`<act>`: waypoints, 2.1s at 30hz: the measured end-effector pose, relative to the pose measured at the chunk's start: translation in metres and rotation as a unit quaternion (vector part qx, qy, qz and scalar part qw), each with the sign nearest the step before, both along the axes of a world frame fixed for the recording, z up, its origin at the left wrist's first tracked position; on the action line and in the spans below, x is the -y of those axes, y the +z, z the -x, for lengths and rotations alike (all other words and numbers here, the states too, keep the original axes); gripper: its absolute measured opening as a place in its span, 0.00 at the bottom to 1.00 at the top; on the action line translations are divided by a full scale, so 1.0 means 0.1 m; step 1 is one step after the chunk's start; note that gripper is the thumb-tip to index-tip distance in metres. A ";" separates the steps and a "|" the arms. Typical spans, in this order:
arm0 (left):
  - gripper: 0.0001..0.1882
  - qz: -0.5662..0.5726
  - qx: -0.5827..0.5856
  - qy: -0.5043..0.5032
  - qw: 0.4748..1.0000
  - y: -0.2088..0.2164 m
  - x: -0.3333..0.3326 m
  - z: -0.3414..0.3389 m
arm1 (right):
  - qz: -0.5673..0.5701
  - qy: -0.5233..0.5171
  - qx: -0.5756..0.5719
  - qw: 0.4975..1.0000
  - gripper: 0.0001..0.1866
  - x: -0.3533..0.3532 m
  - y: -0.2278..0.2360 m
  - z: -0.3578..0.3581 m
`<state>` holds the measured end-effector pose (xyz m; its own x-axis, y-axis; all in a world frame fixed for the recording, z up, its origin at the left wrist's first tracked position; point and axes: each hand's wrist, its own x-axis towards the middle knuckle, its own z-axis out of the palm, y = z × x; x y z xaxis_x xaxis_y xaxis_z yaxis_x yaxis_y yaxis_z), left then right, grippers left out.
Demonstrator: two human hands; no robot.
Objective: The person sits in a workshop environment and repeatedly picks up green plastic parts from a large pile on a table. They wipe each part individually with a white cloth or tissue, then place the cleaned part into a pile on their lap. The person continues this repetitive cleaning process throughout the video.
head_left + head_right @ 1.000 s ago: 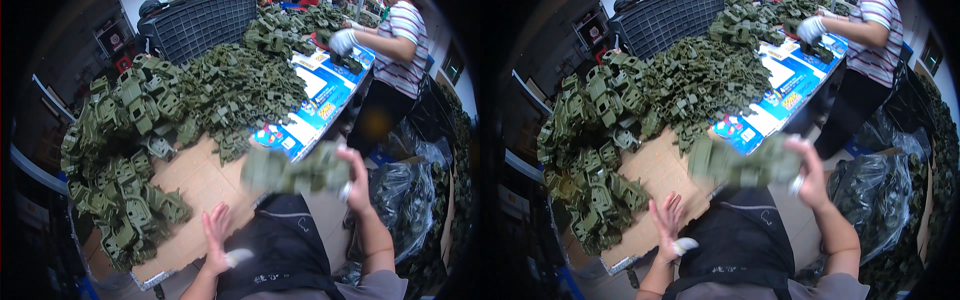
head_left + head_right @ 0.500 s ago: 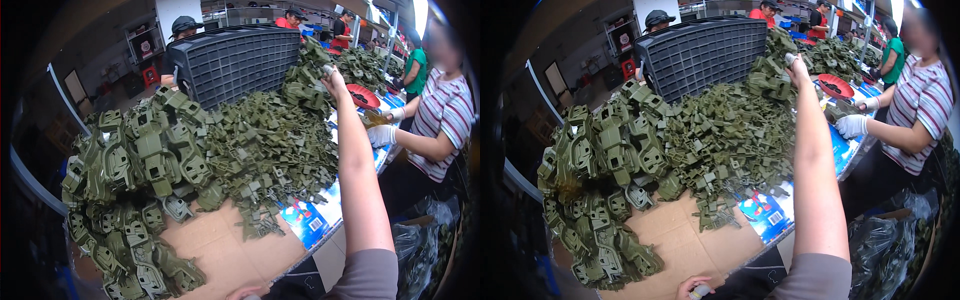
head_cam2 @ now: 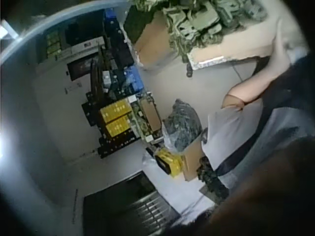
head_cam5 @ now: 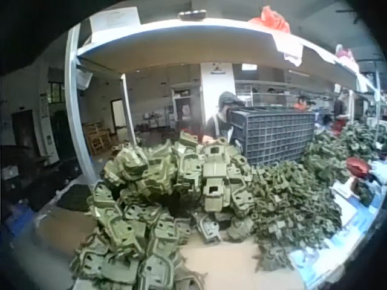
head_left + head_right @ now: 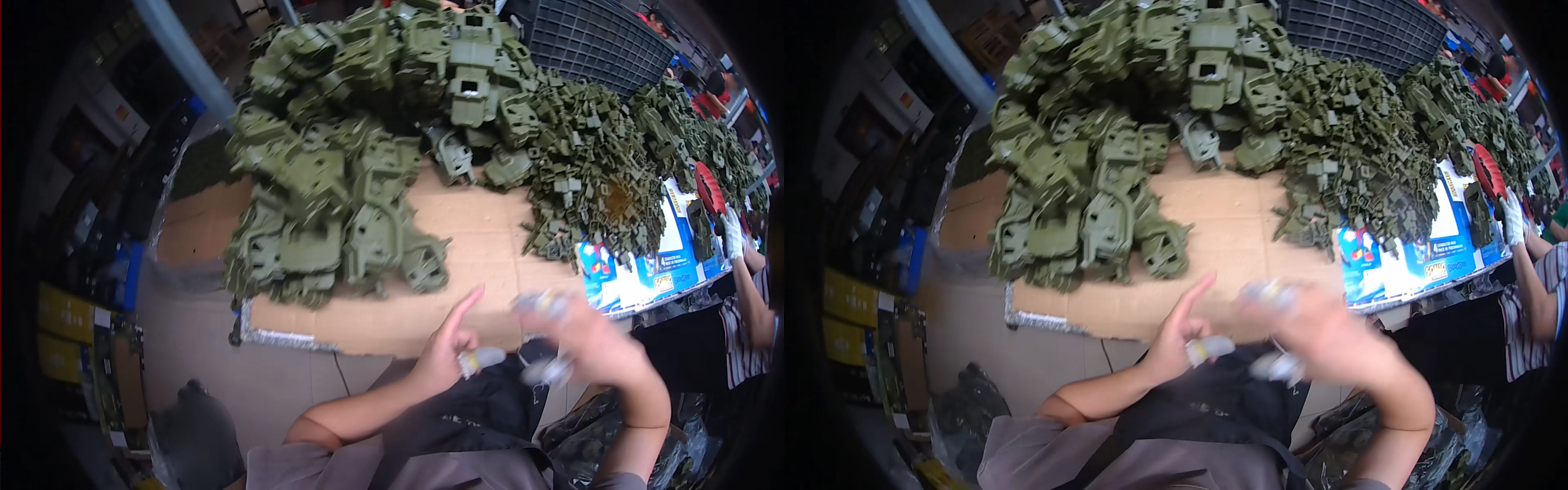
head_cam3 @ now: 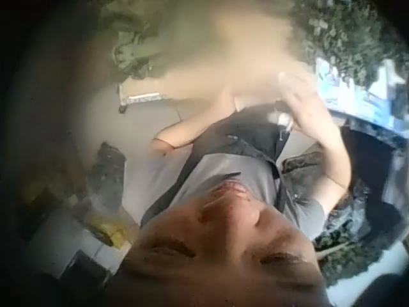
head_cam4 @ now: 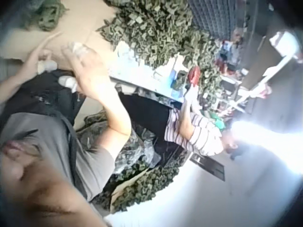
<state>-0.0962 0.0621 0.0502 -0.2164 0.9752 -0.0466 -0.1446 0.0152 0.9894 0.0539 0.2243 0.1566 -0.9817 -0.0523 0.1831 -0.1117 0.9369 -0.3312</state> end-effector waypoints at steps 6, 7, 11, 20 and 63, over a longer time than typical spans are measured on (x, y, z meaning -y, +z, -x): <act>0.53 -0.151 -0.188 -0.003 0.970 -0.02 0.25 0.02 | -0.153 0.042 0.048 0.986 0.10 1.05 -0.41 0.34; 0.55 -0.170 -0.247 0.010 0.954 -0.02 0.34 0.05 | -0.117 0.047 0.033 0.991 0.10 1.12 -0.46 0.37; 0.56 -0.183 -0.275 0.105 0.938 0.11 0.54 0.30 | -0.006 0.084 0.173 0.981 0.18 1.03 0.13 0.73; 0.38 -0.134 -0.280 0.092 0.946 0.11 0.72 0.44 | -0.394 -0.323 -0.202 0.837 0.38 -0.30 0.55 2.88; 0.27 -0.205 0.032 0.177 0.962 -0.09 0.40 -0.06 | 0.155 -0.425 -0.266 0.851 0.42 0.52 -0.85 -0.12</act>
